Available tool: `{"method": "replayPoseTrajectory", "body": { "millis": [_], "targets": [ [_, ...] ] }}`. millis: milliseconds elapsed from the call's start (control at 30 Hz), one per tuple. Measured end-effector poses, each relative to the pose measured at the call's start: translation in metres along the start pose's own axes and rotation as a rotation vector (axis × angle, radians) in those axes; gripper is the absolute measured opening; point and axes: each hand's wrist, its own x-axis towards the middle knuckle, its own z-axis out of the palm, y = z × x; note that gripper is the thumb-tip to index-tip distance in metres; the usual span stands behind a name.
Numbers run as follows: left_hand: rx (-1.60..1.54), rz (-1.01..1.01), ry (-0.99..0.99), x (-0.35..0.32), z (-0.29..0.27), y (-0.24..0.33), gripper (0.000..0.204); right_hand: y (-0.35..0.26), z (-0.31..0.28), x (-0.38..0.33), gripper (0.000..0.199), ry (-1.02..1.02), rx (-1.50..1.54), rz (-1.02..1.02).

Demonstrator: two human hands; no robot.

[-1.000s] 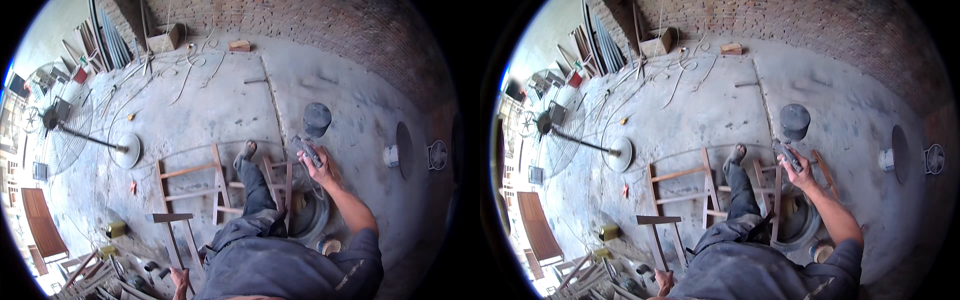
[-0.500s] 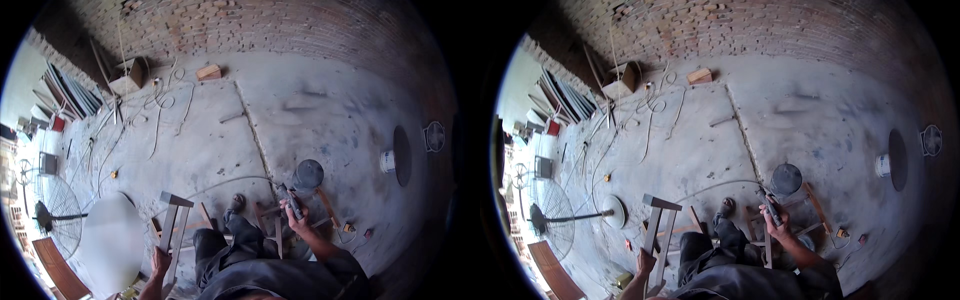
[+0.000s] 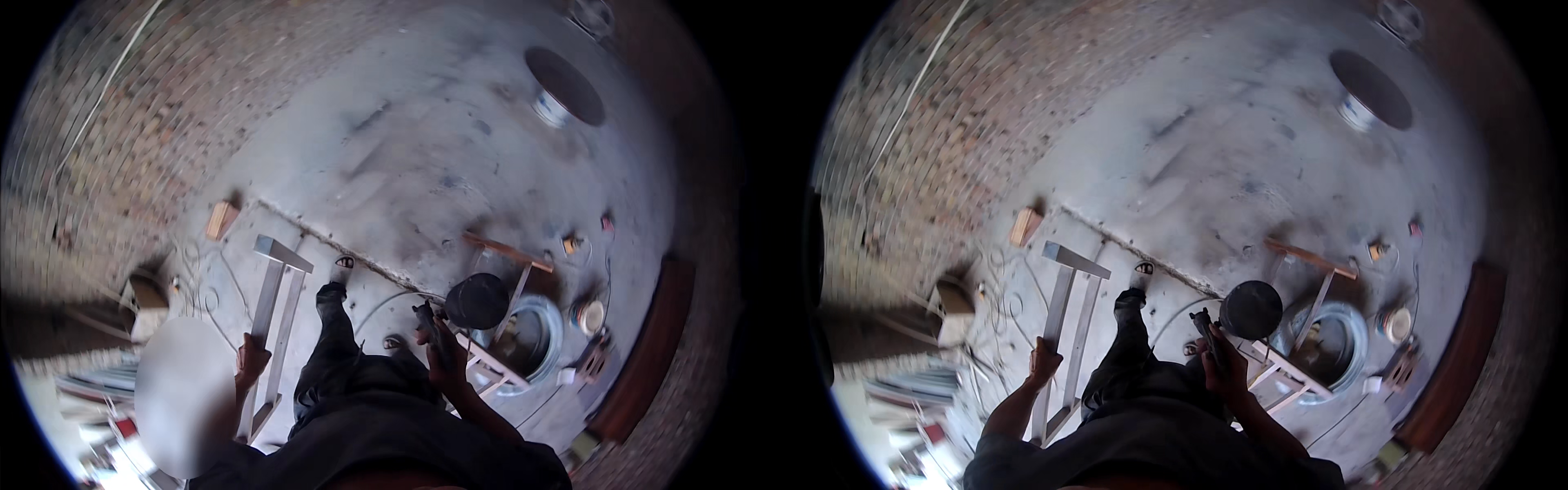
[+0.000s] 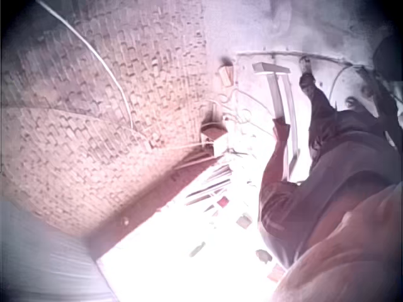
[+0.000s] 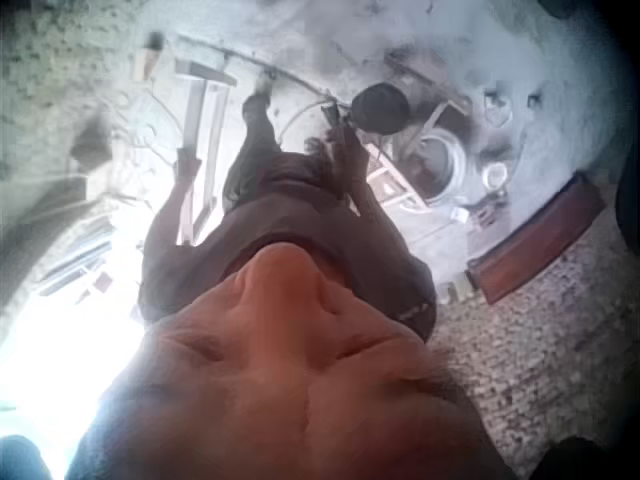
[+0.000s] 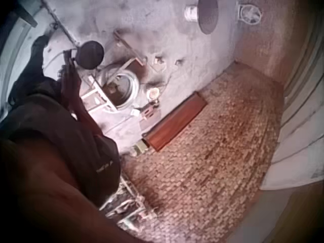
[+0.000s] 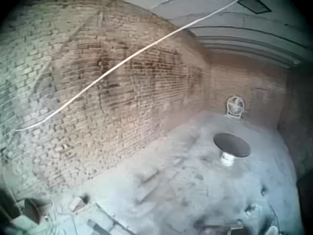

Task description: The person uses a spray gun to apply finish to wooden furniture frames. They handle the frames one at a time, repositioning them to coat different sides and edges before setting them down.

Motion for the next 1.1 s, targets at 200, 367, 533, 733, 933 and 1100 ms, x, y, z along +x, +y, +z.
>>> {"method": "replayPoseTrajectory", "body": {
  "millis": [200,367,533,733,933,1100],
  "targets": [
    [0.135,0.331,-0.203,0.212,-0.025,0.106,0.047,-0.006,0.077,0.026,0.049,0.419,0.074,0.062],
    [0.322,0.561,-0.306,0.319,-0.039,0.205,0.045,-0.033,0.14,0.072,0.053,0.626,0.009,0.054],
    [0.448,0.873,-0.315,0.371,-0.062,0.263,0.043,-0.081,0.175,0.095,0.054,0.728,-0.143,0.031],
    [0.648,1.162,-0.349,0.421,-0.072,0.316,0.048,-0.085,0.267,0.065,0.053,0.933,-0.187,0.097],
    [0.845,1.407,-0.384,0.421,-0.045,0.377,0.069,-0.063,0.399,0.028,0.058,1.231,-0.021,0.24],
    [1.024,1.536,-0.43,0.408,0.004,0.42,0.083,-0.051,0.472,0.034,0.056,1.419,-0.05,0.347]
  ]
}}
